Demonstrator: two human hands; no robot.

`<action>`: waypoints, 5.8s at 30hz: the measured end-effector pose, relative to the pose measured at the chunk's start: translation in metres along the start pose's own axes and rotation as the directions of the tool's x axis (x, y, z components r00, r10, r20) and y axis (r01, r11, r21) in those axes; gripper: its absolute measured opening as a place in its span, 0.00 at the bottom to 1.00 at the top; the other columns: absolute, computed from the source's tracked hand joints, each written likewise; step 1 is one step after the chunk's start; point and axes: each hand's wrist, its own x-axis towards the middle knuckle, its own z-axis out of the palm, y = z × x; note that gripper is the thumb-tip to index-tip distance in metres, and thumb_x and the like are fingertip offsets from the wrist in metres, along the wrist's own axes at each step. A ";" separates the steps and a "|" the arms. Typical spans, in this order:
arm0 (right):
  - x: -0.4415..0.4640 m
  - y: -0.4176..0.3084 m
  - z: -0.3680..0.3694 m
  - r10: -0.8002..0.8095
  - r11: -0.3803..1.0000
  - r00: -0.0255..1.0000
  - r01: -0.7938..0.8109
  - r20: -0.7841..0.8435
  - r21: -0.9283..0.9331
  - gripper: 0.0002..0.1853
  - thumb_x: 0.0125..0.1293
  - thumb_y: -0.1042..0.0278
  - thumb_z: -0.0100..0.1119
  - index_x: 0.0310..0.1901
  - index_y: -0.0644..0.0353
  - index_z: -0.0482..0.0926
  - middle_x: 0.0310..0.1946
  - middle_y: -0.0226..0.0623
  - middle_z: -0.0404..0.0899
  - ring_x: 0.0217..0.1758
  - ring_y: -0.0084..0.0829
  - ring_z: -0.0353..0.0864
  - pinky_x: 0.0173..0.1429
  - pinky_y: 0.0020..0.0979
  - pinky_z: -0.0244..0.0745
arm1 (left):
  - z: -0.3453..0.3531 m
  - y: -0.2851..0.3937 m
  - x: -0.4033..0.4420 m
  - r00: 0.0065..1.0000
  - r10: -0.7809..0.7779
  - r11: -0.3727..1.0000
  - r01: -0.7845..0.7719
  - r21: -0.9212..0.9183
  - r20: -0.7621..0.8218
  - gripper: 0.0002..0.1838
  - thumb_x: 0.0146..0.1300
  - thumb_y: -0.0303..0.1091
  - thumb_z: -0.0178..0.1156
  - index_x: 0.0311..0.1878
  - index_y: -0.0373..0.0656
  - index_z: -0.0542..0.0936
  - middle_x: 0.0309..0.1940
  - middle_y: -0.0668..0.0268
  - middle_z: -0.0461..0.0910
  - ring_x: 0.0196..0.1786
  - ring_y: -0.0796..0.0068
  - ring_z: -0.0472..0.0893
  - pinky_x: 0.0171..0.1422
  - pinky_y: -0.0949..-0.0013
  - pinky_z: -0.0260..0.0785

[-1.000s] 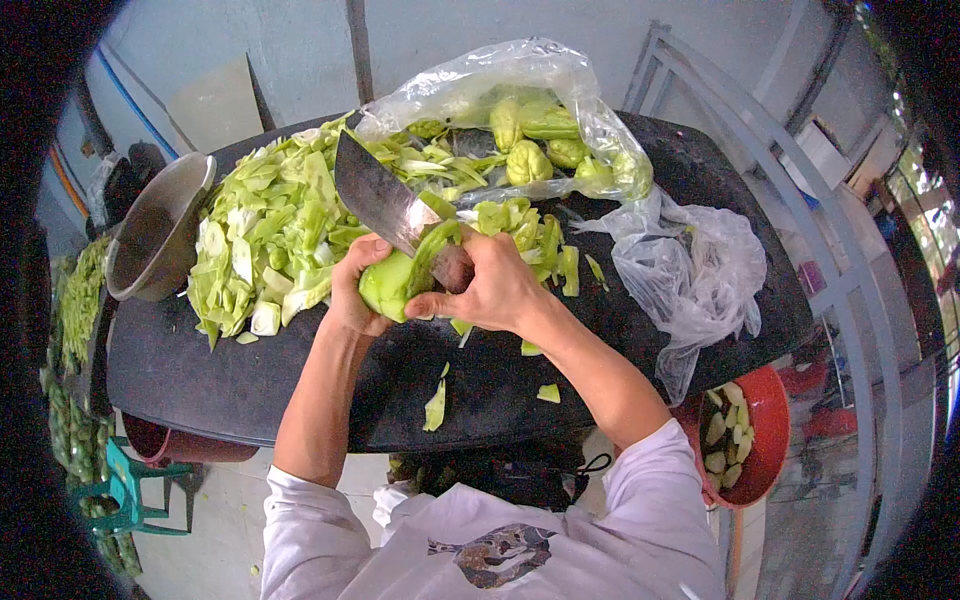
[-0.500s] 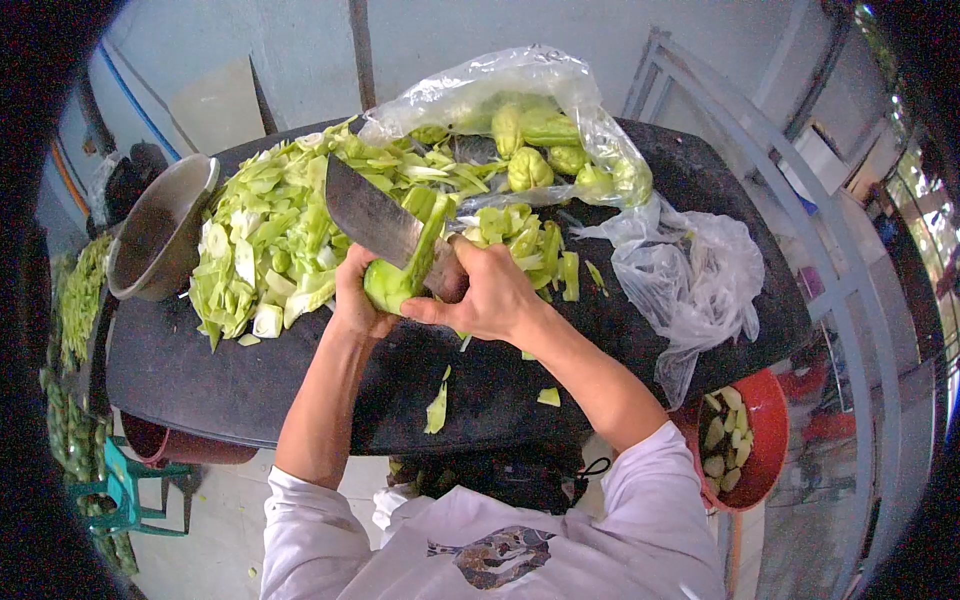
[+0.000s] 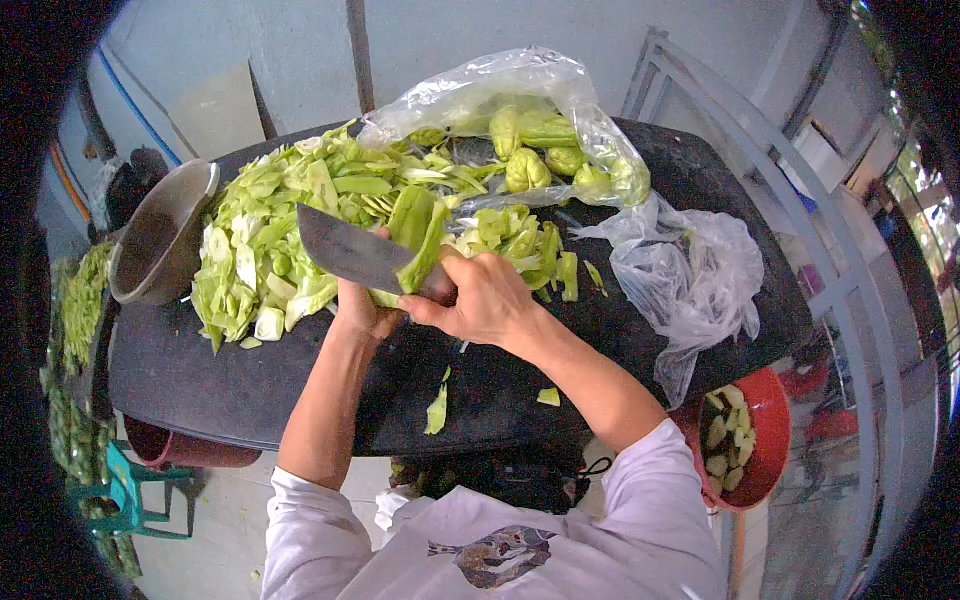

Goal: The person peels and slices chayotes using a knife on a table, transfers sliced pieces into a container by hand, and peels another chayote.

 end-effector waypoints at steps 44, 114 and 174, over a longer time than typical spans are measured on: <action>0.009 0.036 -0.022 0.165 0.965 0.979 -0.135 -0.119 0.227 0.43 0.30 0.37 0.86 0.40 0.63 0.76 0.19 0.25 0.75 0.22 0.18 0.74 0.30 0.25 0.71 | 0.008 0.031 -0.012 0.909 -0.231 0.966 0.173 0.191 0.347 0.40 0.53 0.42 0.57 0.68 0.27 0.67 0.52 0.44 0.79 0.43 0.54 0.85 0.43 0.56 0.83; 0.002 0.008 0.005 -0.058 0.997 0.994 0.053 -0.097 -0.049 0.44 0.45 0.29 0.74 0.42 0.71 0.76 0.16 0.42 0.76 0.19 0.41 0.82 0.26 0.37 0.77 | 0.031 0.006 -0.021 0.998 0.035 0.999 -0.036 -0.007 -0.058 0.30 0.71 0.53 0.41 0.62 0.36 0.72 0.57 0.54 0.77 0.57 0.55 0.80 0.64 0.51 0.73; 0.013 0.057 -0.023 0.393 0.918 0.883 -0.362 -0.257 0.161 0.25 0.60 0.45 0.71 0.35 0.66 0.82 0.21 0.33 0.80 0.25 0.23 0.78 0.34 0.31 0.74 | 0.014 0.012 -0.003 0.995 -0.061 0.992 0.069 -0.104 0.078 0.34 0.62 0.53 0.50 0.62 0.33 0.72 0.51 0.47 0.80 0.49 0.57 0.81 0.53 0.61 0.75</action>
